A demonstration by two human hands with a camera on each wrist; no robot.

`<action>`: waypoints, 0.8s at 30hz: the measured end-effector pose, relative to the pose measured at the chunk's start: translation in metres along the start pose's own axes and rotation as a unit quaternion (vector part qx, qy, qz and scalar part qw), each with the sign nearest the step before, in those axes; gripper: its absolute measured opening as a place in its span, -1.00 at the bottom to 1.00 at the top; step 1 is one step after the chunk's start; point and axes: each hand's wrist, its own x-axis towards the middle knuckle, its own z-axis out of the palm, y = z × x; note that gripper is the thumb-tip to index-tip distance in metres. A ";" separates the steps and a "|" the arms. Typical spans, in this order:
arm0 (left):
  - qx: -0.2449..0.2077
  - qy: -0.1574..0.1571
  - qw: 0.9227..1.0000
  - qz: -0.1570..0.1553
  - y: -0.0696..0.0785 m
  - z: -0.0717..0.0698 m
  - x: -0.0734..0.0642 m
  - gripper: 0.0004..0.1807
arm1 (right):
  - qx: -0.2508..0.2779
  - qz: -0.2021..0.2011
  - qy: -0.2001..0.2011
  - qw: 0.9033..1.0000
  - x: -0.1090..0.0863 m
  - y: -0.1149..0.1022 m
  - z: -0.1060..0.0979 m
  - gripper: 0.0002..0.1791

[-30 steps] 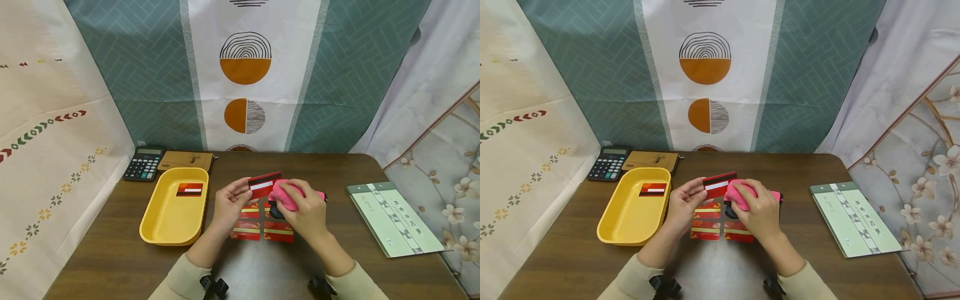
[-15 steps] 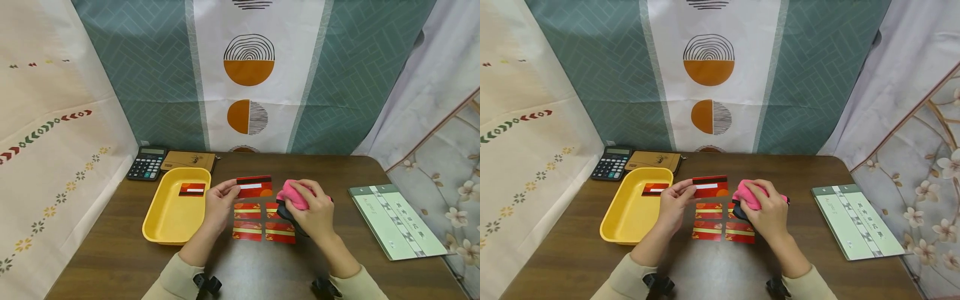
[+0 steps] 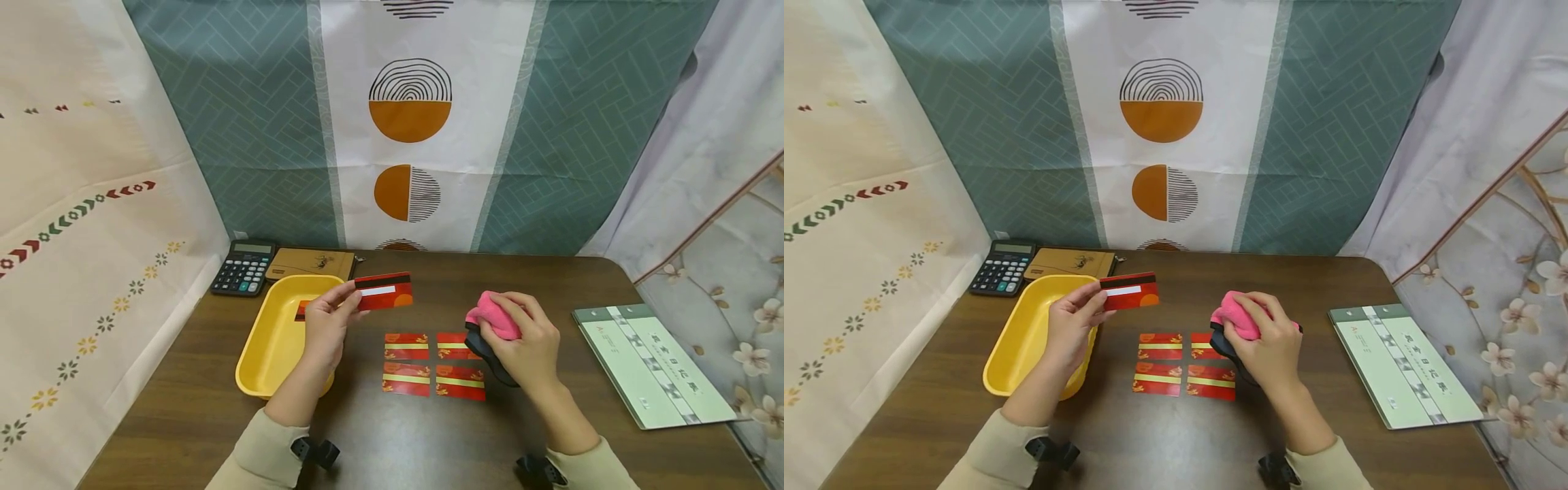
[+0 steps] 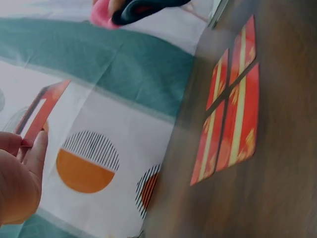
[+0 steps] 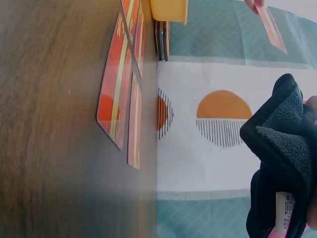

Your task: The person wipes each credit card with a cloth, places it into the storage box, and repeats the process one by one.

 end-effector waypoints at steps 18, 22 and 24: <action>0.051 0.030 0.998 -0.008 0.021 -0.068 0.038 -0.58 | -0.003 0.021 -0.012 1.000 -0.003 0.009 -0.002 -0.52; 0.082 0.025 0.996 -0.026 0.022 -0.085 0.045 -0.56 | -0.004 0.031 -0.023 0.999 -0.004 0.009 -0.002 -0.52; 0.096 0.022 0.994 -0.036 0.021 -0.092 0.049 -0.55 | -0.003 0.036 -0.028 0.999 -0.005 0.010 -0.002 -0.52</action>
